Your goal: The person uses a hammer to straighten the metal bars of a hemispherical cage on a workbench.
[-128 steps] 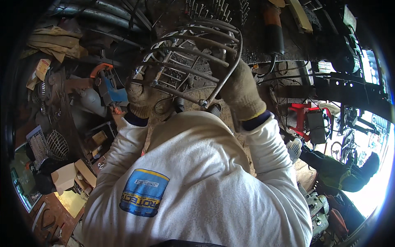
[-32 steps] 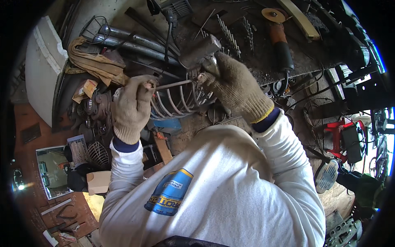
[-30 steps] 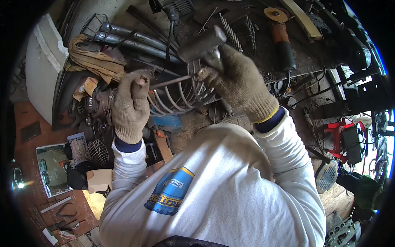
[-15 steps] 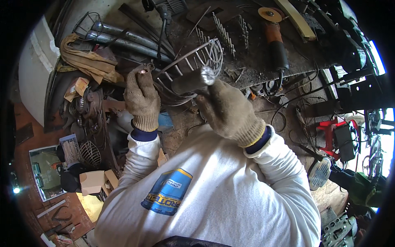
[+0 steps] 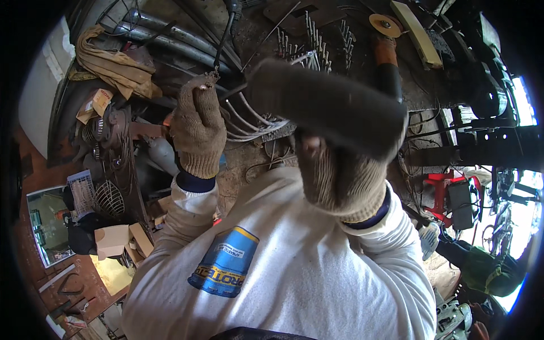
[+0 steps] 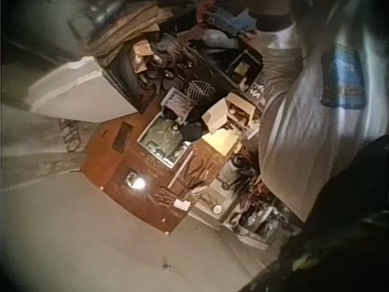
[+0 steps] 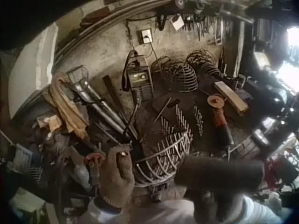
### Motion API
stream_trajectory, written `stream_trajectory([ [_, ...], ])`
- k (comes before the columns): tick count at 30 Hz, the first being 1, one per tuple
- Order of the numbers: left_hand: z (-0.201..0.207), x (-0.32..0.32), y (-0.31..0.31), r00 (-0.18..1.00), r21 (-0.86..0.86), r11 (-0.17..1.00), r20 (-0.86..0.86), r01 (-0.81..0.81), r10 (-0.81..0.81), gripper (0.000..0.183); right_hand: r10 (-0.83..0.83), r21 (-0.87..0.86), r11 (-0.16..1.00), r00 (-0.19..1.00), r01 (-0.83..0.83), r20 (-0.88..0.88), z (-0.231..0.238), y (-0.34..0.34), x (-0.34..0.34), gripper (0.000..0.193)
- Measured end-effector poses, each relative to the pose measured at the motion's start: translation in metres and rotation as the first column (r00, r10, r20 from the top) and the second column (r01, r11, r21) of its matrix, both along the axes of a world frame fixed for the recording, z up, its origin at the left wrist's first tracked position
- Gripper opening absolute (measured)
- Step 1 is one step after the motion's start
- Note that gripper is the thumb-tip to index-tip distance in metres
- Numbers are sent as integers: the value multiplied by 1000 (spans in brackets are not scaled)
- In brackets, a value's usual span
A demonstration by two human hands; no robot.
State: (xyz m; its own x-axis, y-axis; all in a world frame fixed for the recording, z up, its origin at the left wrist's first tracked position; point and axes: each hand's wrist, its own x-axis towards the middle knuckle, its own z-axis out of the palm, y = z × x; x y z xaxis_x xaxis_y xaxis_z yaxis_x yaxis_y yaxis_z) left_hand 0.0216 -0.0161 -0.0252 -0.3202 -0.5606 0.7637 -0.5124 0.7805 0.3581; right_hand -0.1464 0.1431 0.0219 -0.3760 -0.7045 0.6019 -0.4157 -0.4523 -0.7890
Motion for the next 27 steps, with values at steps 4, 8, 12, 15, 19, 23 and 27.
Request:
stream_trajectory([
  [4,13,-6,7,998,85,995,-37,53,-50,15,0,141,988,921,60,-389,-18,-7,4,22],
  [8,17,-7,10,997,75,997,78,-28,22,15,-47,251,945,850,208,-525,-44,-10,5,32],
  [12,13,-5,7,999,76,997,49,-14,10,16,-77,296,920,858,258,-508,-29,-7,8,35],
  [15,13,-6,8,998,148,989,62,-30,21,14,-95,121,976,854,181,-512,-13,1,3,39],
  [19,12,-8,6,1000,66,998,29,11,-13,12,16,255,948,769,192,-639,2,10,3,45],
  [23,15,-1,-2,993,58,993,74,-100,96,14,41,373,919,913,124,-406,-23,3,4,35],
  [27,20,0,11,993,129,990,109,-59,45,14,98,352,936,952,11,-291,-29,4,7,36],
])
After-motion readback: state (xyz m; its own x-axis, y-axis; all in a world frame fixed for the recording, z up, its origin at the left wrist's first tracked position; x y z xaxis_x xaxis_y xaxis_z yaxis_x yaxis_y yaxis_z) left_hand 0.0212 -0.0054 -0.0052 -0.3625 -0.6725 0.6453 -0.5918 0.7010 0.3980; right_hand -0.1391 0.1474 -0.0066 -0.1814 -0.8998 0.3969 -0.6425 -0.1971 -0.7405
